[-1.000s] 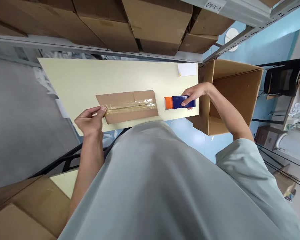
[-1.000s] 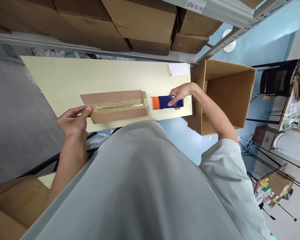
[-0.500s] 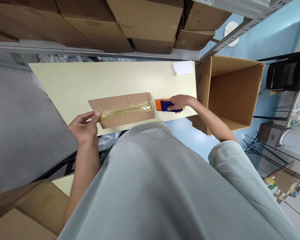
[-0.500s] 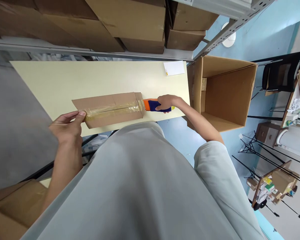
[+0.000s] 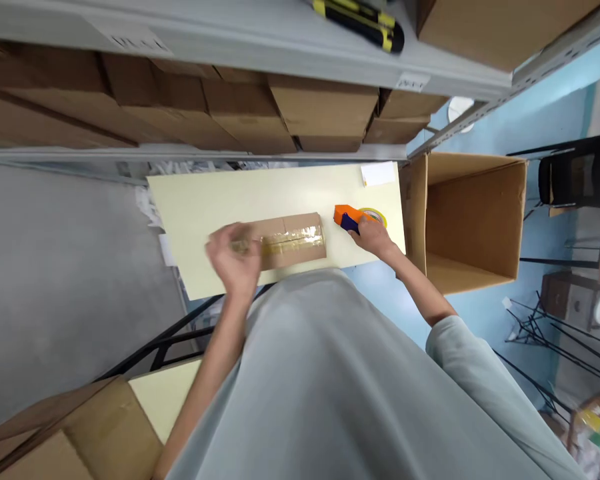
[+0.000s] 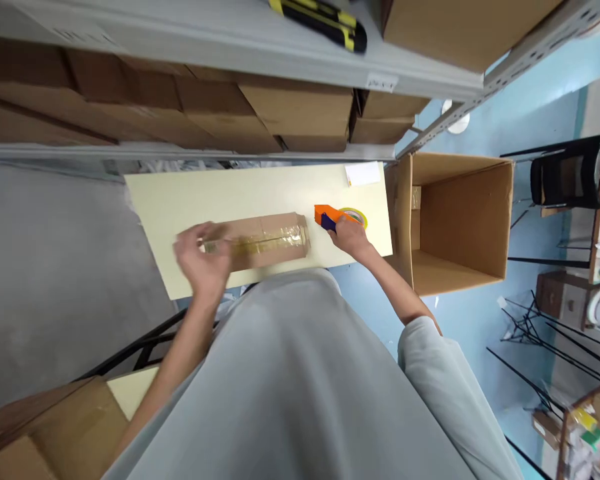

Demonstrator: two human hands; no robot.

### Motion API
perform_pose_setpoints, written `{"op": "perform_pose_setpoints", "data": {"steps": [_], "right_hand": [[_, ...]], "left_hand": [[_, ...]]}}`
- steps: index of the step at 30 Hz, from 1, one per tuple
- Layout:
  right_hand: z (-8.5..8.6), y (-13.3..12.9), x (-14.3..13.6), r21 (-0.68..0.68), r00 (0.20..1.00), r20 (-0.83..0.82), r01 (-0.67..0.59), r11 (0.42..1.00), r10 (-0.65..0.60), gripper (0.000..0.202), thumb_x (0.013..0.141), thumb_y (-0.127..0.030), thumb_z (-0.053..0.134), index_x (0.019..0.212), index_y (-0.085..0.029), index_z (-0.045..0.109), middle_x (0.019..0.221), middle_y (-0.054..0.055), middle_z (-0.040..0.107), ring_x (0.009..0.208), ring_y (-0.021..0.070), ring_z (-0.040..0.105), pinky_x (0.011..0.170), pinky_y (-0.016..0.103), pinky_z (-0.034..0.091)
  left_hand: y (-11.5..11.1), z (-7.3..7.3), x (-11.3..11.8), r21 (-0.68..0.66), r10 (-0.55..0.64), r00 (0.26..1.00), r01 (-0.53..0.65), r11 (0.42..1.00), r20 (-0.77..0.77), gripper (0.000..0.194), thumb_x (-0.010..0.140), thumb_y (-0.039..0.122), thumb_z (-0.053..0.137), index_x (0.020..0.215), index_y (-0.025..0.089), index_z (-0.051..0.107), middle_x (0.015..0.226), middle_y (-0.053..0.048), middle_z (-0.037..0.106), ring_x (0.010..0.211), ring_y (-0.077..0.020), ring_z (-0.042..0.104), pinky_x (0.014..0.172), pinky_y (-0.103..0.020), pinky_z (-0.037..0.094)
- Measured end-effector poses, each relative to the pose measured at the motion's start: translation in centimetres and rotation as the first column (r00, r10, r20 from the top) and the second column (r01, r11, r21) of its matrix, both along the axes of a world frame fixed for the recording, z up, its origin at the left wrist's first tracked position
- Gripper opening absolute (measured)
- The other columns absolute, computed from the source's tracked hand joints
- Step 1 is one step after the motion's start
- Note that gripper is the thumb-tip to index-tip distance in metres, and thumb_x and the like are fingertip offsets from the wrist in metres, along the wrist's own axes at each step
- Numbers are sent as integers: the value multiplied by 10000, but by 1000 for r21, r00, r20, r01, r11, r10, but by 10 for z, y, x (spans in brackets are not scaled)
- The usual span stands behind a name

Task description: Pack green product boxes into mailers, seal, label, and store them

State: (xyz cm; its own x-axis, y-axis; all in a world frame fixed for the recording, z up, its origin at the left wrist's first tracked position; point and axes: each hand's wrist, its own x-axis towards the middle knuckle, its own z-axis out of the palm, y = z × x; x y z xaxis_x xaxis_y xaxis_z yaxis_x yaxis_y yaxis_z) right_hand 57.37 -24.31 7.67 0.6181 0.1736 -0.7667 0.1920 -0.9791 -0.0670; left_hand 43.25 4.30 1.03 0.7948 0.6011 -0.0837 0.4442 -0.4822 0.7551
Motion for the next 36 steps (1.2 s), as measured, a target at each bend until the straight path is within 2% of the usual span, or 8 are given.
{"op": "perform_pose_setpoints", "data": {"steps": [4, 8, 16, 20, 23, 30, 33, 36], "right_hand": [[30, 27, 20, 72, 985, 167, 23, 997, -35, 671, 1165, -485, 524, 1613, 12, 487, 1427, 325, 741, 1329, 450, 742, 1075, 469, 575], [76, 71, 48, 211, 964, 265, -58, 976, 0, 722, 1138, -496, 502, 1674, -19, 424, 1383, 305, 772, 1292, 451, 764, 1037, 489, 613], [175, 174, 130, 265, 771, 596, -451, 852, 223, 589, 1076, -222, 456, 1611, 24, 456, 1264, 281, 817, 1243, 433, 772, 1113, 501, 562], [192, 221, 177, 153, 687, 674, -489, 859, 271, 447, 1061, -167, 494, 1478, -49, 604, 1404, 282, 777, 1330, 398, 741, 1120, 450, 551], [188, 242, 198, 116, 721, 621, -473, 873, 308, 339, 1106, -266, 563, 1373, -86, 670, 1403, 268, 785, 1299, 354, 760, 1093, 387, 562], [168, 240, 186, 105, 637, 725, -475, 874, 259, 533, 1136, -207, 457, 1620, 15, 489, 1699, 308, 545, 1583, 357, 522, 1367, 473, 333], [139, 207, 138, 198, 555, 824, -477, 856, 119, 641, 1184, -326, 380, 1735, 4, 373, 1794, 290, 423, 1662, 350, 406, 1412, 477, 276], [89, 155, 60, 345, 669, 743, -347, 872, -28, 662, 1210, -375, 257, 1782, -53, 338, 1838, 235, 390, 1725, 311, 338, 1421, 469, 300]], "left_hand": [[-52, 44, 39, -65, -378, 892, 405, 912, 247, 255, 1057, 319, 653, 1285, 306, 767, 1343, -102, 796, 1347, -361, 705, 1246, -607, 531], [-73, 75, 77, -20, -433, 813, 478, 878, 390, 417, 1085, 320, 584, 1487, 343, 692, 1475, -106, 739, 1415, -330, 696, 1251, -561, 570], [-16, 126, 173, 134, -317, 787, 291, 947, 529, 709, 1022, 196, 603, 1718, 311, 524, 1823, -115, 438, 1696, -346, 444, 1410, -535, 417], [18, 130, 235, 30, -271, 822, 296, 955, 501, 827, 947, 163, 621, 1754, 267, 477, 1878, -120, 360, 1714, -360, 410, 1383, -544, 453], [29, 122, 250, -26, -271, 839, 320, 947, 472, 852, 933, 138, 601, 1768, 227, 459, 1839, -144, 430, 1705, -340, 432, 1402, -538, 429], [20, 87, 179, -78, -241, 880, 297, 952, 409, 607, 1010, 292, 604, 1610, 210, 636, 1685, -179, 621, 1589, -358, 590, 1351, -573, 480], [23, 52, 115, -94, -182, 930, 222, 971, 321, 571, 1025, 388, 639, 1570, 216, 664, 1637, -177, 663, 1573, -362, 601, 1362, -565, 452], [34, 7, 35, -132, -117, 983, 136, 982, 141, 602, 987, 391, 682, 1563, 219, 660, 1635, -181, 661, 1573, -365, 598, 1374, -550, 429]]}}
